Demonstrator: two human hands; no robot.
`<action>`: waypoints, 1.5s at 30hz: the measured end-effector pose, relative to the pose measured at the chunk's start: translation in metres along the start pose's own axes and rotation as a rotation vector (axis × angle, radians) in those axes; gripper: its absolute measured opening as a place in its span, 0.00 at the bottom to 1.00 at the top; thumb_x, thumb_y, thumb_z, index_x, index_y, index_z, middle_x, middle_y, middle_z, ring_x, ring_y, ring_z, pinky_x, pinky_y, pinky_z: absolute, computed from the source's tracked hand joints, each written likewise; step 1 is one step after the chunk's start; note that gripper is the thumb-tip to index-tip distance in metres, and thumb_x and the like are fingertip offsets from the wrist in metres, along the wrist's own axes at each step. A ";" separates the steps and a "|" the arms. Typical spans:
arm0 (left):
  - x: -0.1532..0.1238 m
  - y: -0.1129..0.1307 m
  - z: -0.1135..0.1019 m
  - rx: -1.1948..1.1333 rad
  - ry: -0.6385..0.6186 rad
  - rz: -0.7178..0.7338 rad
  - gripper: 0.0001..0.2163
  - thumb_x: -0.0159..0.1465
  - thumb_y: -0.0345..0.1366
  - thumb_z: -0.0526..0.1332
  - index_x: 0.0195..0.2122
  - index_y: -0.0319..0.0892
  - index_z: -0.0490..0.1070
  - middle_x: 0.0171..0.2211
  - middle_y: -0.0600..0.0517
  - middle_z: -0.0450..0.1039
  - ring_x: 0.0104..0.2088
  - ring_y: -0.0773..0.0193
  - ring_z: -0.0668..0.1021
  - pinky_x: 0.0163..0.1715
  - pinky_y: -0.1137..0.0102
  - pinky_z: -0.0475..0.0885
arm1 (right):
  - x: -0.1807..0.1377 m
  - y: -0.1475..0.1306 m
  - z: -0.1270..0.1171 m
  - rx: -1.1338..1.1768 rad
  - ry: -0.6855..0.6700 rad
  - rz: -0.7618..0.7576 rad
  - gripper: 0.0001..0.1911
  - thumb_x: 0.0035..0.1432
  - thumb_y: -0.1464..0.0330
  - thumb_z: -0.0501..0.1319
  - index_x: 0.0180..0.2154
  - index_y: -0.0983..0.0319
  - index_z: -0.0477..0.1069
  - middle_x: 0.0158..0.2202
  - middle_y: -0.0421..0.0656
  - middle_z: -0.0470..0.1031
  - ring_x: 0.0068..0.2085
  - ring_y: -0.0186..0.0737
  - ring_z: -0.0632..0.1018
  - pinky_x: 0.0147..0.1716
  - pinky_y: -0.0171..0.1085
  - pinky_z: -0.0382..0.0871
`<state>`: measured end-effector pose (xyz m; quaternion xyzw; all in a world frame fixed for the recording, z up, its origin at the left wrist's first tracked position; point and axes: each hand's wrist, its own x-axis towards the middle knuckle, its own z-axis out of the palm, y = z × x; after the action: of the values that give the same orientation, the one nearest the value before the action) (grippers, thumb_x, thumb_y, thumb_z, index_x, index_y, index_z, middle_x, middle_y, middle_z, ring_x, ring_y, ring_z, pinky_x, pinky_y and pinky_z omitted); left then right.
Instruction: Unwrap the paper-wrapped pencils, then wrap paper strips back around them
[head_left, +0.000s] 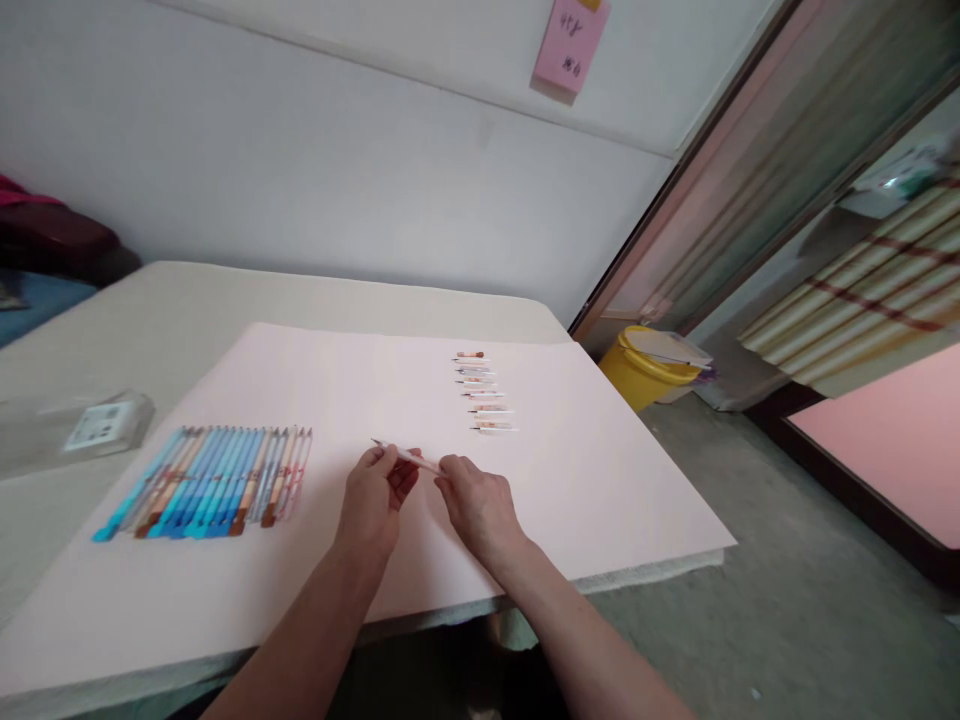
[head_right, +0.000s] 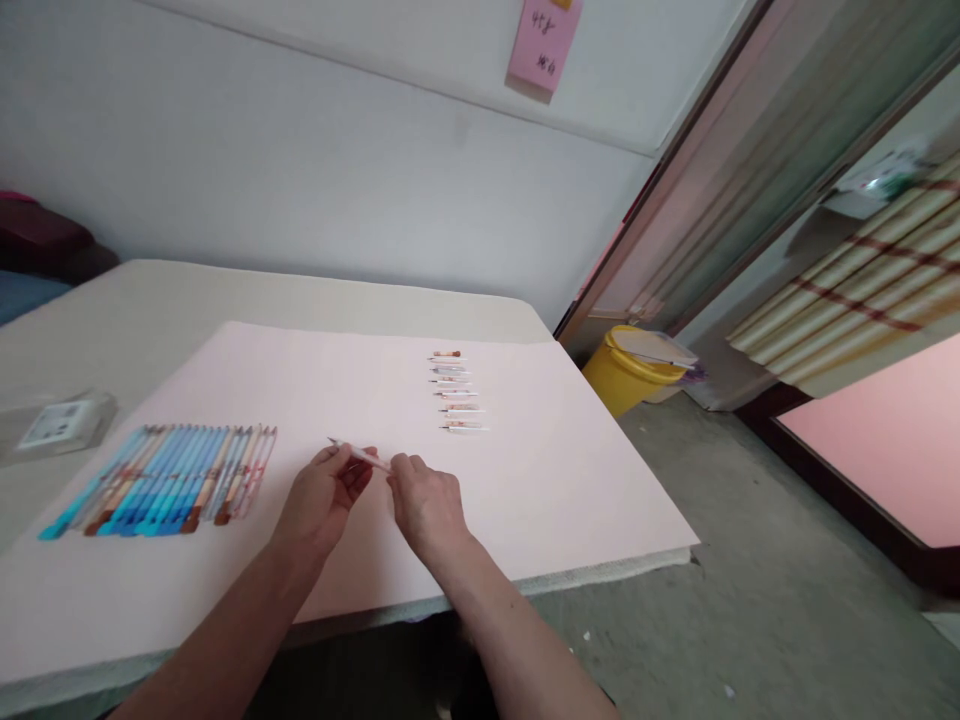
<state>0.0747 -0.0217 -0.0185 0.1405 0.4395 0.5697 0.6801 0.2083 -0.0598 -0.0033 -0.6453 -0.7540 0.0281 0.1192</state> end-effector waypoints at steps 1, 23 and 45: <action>0.000 0.000 0.000 -0.001 -0.001 -0.001 0.02 0.58 0.29 0.59 0.29 0.38 0.66 0.31 0.45 0.75 0.30 0.67 0.78 0.30 0.73 0.73 | 0.000 0.000 0.000 -0.004 -0.005 0.002 0.03 0.62 0.66 0.53 0.38 0.59 0.63 0.35 0.37 0.74 0.32 0.35 0.75 0.24 0.34 0.51; -0.001 0.000 0.000 0.000 -0.028 -0.016 0.03 0.57 0.30 0.60 0.28 0.38 0.66 0.30 0.46 0.76 0.30 0.66 0.78 0.31 0.72 0.73 | 0.006 0.001 -0.001 0.999 -0.216 0.244 0.15 0.63 0.62 0.49 0.34 0.63 0.68 0.23 0.39 0.71 0.16 0.29 0.66 0.16 0.29 0.56; -0.001 0.002 0.001 -0.002 -0.026 -0.005 0.02 0.58 0.30 0.60 0.29 0.38 0.67 0.31 0.45 0.76 0.30 0.66 0.78 0.31 0.73 0.73 | -0.003 -0.006 -0.005 -0.004 0.029 -0.005 0.08 0.63 0.65 0.51 0.40 0.58 0.66 0.34 0.41 0.75 0.31 0.37 0.76 0.25 0.32 0.55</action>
<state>0.0742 -0.0218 -0.0162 0.1460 0.4305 0.5666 0.6872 0.2042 -0.0638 0.0020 -0.6441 -0.7538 0.0167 0.1289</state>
